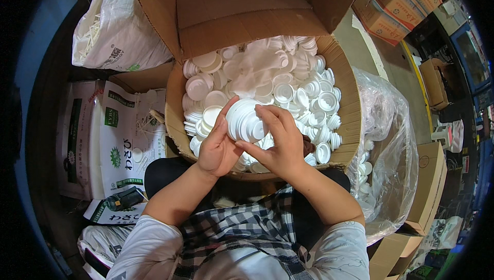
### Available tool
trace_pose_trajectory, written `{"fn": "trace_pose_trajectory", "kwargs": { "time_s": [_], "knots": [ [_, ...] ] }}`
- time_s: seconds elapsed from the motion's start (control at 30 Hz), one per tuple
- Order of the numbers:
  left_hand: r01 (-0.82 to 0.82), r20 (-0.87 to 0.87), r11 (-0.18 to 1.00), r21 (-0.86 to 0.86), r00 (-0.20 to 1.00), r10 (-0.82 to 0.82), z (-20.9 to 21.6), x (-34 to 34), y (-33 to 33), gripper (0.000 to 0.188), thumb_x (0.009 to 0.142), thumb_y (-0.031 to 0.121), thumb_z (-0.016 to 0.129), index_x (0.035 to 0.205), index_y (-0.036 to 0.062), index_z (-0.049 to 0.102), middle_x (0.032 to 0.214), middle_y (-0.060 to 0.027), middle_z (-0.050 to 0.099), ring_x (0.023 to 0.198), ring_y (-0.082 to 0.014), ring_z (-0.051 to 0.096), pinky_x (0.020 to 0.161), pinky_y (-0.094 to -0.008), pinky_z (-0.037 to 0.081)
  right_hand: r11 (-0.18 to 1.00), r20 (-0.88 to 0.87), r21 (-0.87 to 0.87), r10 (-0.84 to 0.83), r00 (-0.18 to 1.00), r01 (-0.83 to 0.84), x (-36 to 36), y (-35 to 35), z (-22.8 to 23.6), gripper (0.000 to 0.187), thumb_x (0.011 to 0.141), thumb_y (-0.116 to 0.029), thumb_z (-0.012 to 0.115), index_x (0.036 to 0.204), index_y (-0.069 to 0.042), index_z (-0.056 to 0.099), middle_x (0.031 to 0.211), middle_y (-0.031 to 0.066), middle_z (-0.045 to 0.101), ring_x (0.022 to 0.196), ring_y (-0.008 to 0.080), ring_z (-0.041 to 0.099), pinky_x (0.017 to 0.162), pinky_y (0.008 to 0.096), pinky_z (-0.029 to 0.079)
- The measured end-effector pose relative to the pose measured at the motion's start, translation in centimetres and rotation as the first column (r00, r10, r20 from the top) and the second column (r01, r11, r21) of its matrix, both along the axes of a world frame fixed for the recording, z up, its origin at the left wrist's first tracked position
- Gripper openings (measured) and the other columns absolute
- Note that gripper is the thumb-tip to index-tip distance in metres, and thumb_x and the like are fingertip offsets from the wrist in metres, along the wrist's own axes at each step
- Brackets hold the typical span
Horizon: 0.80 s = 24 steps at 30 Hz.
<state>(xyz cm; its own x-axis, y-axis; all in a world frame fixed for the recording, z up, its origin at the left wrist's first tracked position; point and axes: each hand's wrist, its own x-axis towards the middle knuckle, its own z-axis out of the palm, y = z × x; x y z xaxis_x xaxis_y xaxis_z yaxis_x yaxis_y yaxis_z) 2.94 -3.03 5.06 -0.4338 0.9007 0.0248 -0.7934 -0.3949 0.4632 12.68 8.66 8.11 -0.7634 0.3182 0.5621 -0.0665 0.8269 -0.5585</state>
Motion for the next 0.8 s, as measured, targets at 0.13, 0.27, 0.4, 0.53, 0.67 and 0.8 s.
{"fn": "trace_pose_trajectory", "kwargs": {
  "time_s": [0.13, 0.27, 0.4, 0.53, 0.67, 0.8],
  "knots": [
    [-0.018, -0.014, 1.000, 0.012, 1.000, 0.018, 0.0, 0.2, 0.0, 0.048, 0.097, 0.026, 0.027, 0.141, 0.0120, 0.015, 0.136, -0.0118, 0.032, 0.124, -0.0258, 0.036, 0.104, -0.0431, 0.029, 1.000, 0.023, -0.024, -0.012, 1.000, 0.012, 0.0, -0.1, -0.1, 0.067, 0.059, -0.021, 0.081, 0.115, -0.001, 0.051, 0.105, 0.0144, 0.052, 0.080, 0.0231, 0.056, 0.066, 0.0301, 0.048],
    [-0.050, -0.004, 0.999, 0.018, 0.999, 0.050, -0.2, 0.6, 0.2, 0.047, 0.097, 0.026, 0.027, 0.140, 0.0118, 0.015, 0.136, -0.0118, 0.032, 0.124, -0.0254, 0.036, 0.104, -0.0419, 0.029, 0.998, 0.061, -0.043, -0.040, 0.997, 0.043, 0.0, -0.5, 0.0, 0.066, 0.060, -0.021, 0.081, 0.115, -0.001, 0.051, 0.103, 0.0140, 0.052, 0.077, 0.0219, 0.056, 0.065, 0.0295, 0.048],
    [-0.061, 0.004, 0.998, 0.034, 0.998, 0.061, -0.2, 0.7, 0.2, 0.046, 0.098, 0.025, 0.027, 0.140, 0.0117, 0.015, 0.136, -0.0119, 0.033, 0.124, -0.0251, 0.036, 0.104, -0.0412, 0.030, 0.998, 0.037, -0.012, -0.053, 0.998, 0.054, -0.1, -0.6, -0.1, 0.065, 0.061, -0.020, 0.080, 0.116, -0.001, 0.051, 0.103, 0.0135, 0.052, 0.074, 0.0205, 0.055, 0.063, 0.0293, 0.048],
    [-0.102, -0.069, 0.995, 0.015, 0.992, 0.102, 0.0, 0.9, 0.1, 0.048, 0.097, 0.025, 0.032, 0.140, 0.0106, 0.016, 0.134, -0.0114, 0.034, 0.122, -0.0242, 0.038, 0.102, -0.0389, 0.032, 0.998, 0.012, -0.051, -0.031, 0.999, 0.031, -0.2, -0.8, -0.2, 0.065, 0.061, -0.018, 0.080, 0.116, -0.001, 0.050, 0.103, 0.0137, 0.052, 0.074, 0.0204, 0.055, 0.062, 0.0294, 0.048],
    [-0.199, -0.270, 0.978, -0.069, 0.947, 0.174, -0.7, 1.1, 0.2, 0.053, 0.092, 0.016, 0.048, 0.137, 0.0069, 0.021, 0.129, -0.0111, 0.039, 0.116, -0.0193, 0.043, 0.097, -0.0329, 0.036, 0.999, 0.019, -0.054, -0.004, 1.000, 0.005, -0.1, -0.8, -0.9, 0.065, 0.062, -0.016, 0.079, 0.118, -0.002, 0.048, 0.108, 0.0142, 0.051, 0.075, 0.0207, 0.055, 0.062, 0.0289, 0.048],
    [-0.208, -0.416, 0.970, -0.122, 0.898, 0.141, -0.9, -0.1, 0.2, 0.056, 0.085, 0.005, 0.058, 0.132, 0.0008, 0.029, 0.125, -0.0108, 0.043, 0.112, -0.0165, 0.045, 0.094, -0.0299, 0.038, 0.999, 0.059, -0.033, 0.025, 0.998, -0.023, 0.1, -0.5, -1.5, 0.069, 0.065, -0.018, 0.077, 0.124, -0.004, 0.043, 0.116, 0.0158, 0.047, 0.090, 0.0247, 0.054, 0.074, 0.0311, 0.047]
  ]
}}
